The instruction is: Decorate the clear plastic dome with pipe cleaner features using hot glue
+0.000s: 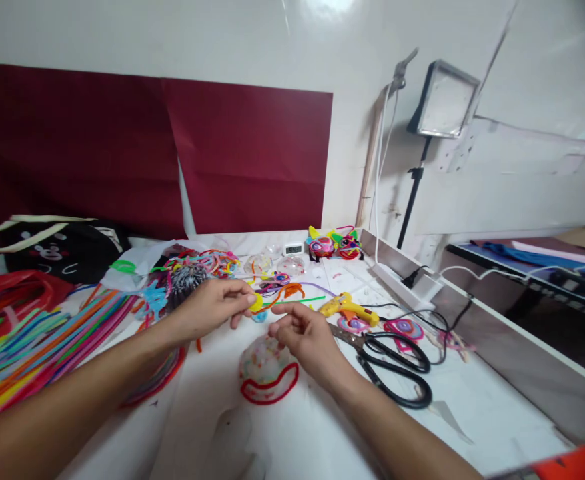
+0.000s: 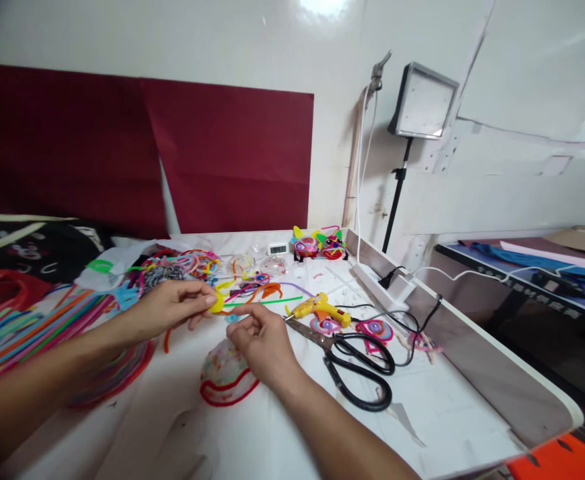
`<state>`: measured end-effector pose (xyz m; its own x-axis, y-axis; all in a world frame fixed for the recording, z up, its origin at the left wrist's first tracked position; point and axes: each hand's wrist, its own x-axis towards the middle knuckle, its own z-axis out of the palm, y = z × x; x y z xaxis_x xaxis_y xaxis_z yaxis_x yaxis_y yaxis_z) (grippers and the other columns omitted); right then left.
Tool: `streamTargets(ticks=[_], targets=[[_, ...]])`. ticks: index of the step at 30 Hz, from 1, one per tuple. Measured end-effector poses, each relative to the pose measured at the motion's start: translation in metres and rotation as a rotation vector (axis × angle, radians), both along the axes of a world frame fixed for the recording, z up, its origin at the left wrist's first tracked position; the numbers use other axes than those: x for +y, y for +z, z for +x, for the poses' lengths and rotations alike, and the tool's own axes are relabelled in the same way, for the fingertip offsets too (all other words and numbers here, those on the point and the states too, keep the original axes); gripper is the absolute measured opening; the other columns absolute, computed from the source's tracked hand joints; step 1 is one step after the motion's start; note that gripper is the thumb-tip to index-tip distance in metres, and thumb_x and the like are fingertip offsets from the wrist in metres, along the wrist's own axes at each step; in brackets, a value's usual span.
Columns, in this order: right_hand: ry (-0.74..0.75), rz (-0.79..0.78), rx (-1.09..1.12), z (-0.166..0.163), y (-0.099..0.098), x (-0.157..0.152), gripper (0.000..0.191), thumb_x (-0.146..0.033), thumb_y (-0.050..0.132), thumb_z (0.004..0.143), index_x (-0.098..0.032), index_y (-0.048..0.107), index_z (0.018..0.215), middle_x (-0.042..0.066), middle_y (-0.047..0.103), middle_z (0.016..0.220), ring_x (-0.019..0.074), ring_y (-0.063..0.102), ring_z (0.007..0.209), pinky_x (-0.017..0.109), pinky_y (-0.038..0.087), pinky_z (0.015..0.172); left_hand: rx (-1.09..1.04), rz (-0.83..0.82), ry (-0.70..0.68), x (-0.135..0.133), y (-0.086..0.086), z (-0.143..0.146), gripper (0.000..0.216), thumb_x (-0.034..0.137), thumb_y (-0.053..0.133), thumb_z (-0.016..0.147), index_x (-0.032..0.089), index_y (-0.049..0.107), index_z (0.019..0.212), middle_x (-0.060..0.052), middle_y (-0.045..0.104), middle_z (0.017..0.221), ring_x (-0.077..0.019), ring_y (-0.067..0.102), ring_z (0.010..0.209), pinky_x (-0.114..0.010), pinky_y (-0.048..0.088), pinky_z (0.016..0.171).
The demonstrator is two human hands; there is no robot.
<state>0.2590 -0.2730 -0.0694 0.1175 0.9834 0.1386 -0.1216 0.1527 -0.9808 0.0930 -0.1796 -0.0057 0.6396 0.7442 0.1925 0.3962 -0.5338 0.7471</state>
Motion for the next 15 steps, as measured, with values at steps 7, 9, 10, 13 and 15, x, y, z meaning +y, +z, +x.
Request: streamTargets(ticks=[7, 9, 10, 13, 15], targets=[[0.085, -0.064, 0.150, 0.006, 0.008, -0.004, 0.041, -0.032, 0.074, 0.060, -0.019, 0.062, 0.097, 0.000, 0.067, 0.074, 0.0108, 0.054, 0.055, 0.018, 0.031, 0.041, -0.057, -0.162, -0.021, -0.011, -0.018, 0.014, 0.028, 0.043, 0.057, 0.081, 0.018, 0.066, 0.069, 0.002, 0.057, 0.044, -0.0096, 0.042, 0.035, -0.019, 0.031, 0.037], [0.089, -0.053, 0.151, 0.006, 0.007, -0.003, 0.040, -0.036, 0.075, 0.062, -0.019, 0.062, 0.095, 0.000, 0.067, 0.073, 0.0110, 0.055, 0.055, 0.018, 0.031, 0.041, -0.052, -0.153, -0.011, -0.011, -0.023, 0.013, 0.028, 0.042, 0.057, 0.082, 0.018, 0.067, 0.072, 0.002, 0.058, 0.044, -0.0090, 0.041, 0.035, -0.019, 0.030, 0.037], [0.083, -0.049, 0.148, 0.006, 0.005, -0.003, 0.039, -0.037, 0.076, 0.063, -0.018, 0.062, 0.094, 0.000, 0.067, 0.072, 0.0109, 0.054, 0.054, 0.018, 0.031, 0.041, -0.052, -0.154, -0.007, -0.012, -0.025, 0.013, 0.028, 0.042, 0.057, 0.082, 0.018, 0.067, 0.073, 0.002, 0.058, 0.044, -0.0087, 0.040, 0.035, -0.018, 0.030, 0.037], [0.046, -0.048, 0.122, 0.005, 0.001, 0.000, 0.032, -0.038, 0.075, 0.064, -0.017, 0.063, 0.085, 0.000, 0.066, 0.066, 0.0097, 0.052, 0.051, 0.019, 0.030, 0.041, -0.071, -0.199, 0.012, -0.017, -0.030, 0.013, 0.027, 0.043, 0.061, 0.080, 0.018, 0.066, 0.072, 0.002, 0.058, 0.044, -0.0078, 0.040, 0.035, -0.018, 0.028, 0.038], [0.029, -0.055, 0.091, 0.004, -0.001, 0.001, 0.028, -0.037, 0.075, 0.064, -0.017, 0.062, 0.077, -0.002, 0.063, 0.060, 0.0085, 0.049, 0.048, 0.019, 0.030, 0.041, -0.102, -0.276, 0.019, -0.023, -0.031, 0.012, 0.030, 0.046, 0.062, 0.078, 0.018, 0.065, 0.070, 0.002, 0.057, 0.044, -0.0072, 0.039, 0.034, -0.018, 0.027, 0.037]])
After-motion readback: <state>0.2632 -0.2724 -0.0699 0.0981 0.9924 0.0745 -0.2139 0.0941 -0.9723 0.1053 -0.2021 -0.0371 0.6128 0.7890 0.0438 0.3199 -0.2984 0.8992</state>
